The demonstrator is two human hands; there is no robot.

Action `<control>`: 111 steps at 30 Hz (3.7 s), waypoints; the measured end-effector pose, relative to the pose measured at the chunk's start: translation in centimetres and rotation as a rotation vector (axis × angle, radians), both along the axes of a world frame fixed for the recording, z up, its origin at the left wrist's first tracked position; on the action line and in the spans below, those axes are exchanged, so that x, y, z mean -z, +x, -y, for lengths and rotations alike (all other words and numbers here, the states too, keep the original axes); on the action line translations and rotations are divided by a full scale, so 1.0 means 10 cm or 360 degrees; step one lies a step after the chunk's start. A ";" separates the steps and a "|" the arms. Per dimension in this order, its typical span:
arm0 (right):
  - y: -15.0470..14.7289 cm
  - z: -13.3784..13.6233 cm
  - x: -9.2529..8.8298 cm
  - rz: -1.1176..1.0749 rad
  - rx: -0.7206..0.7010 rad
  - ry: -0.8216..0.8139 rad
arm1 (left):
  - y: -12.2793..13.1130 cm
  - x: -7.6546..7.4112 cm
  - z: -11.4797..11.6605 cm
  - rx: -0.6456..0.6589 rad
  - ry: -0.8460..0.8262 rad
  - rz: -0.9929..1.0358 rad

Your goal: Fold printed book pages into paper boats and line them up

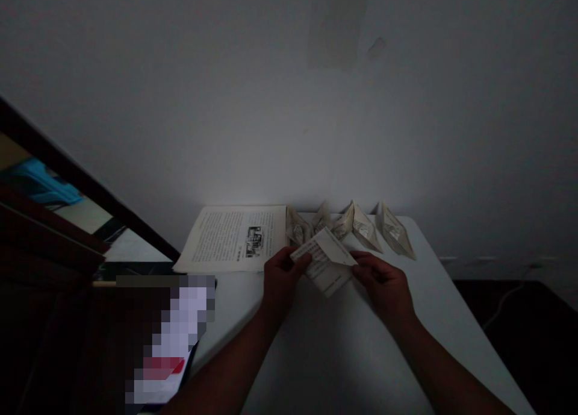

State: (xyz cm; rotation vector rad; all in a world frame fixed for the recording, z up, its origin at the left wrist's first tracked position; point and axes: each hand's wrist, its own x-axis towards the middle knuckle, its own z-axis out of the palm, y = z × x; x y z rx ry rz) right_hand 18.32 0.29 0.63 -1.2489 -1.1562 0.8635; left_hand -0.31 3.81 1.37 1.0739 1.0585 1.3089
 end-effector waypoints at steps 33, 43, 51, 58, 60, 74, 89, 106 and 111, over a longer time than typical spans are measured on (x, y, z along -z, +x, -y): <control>0.00 -0.03 -0.03 -0.0231 -0.0165 -0.0292 | 0.01 -0.03 0.02 -0.0100 -0.0021 -0.0135; -0.01 -0.04 -0.01 -0.0456 0.0029 -0.0277 | 0.04 0.05 0.07 0.0422 0.0181 0.0032; -0.16 -0.02 0.11 -0.0753 -0.0004 -0.0219 | 0.16 0.15 0.17 0.0220 0.0535 -0.0578; -0.28 0.01 0.15 -0.0919 -0.0060 -0.0277 | 0.13 0.14 0.17 0.0068 0.0532 -0.0801; -0.31 0.01 0.15 -0.0982 -0.0017 -0.0269 | 0.14 0.12 0.19 0.0025 0.0549 -0.0790; -0.13 0.01 0.04 -0.0576 -0.0020 -0.0129 | 0.03 -0.05 0.07 0.0407 0.0038 -0.0205; -0.09 0.01 0.03 -0.0463 -0.0061 -0.0161 | -0.01 -0.09 0.07 0.0328 0.0029 -0.0248; -0.07 0.00 0.06 -0.0360 -0.0180 -0.0235 | -0.04 -0.08 0.03 0.0081 0.0113 -0.0402; -0.07 0.00 0.08 -0.0367 -0.0331 -0.0305 | -0.04 -0.07 0.02 0.0136 0.0029 -0.0238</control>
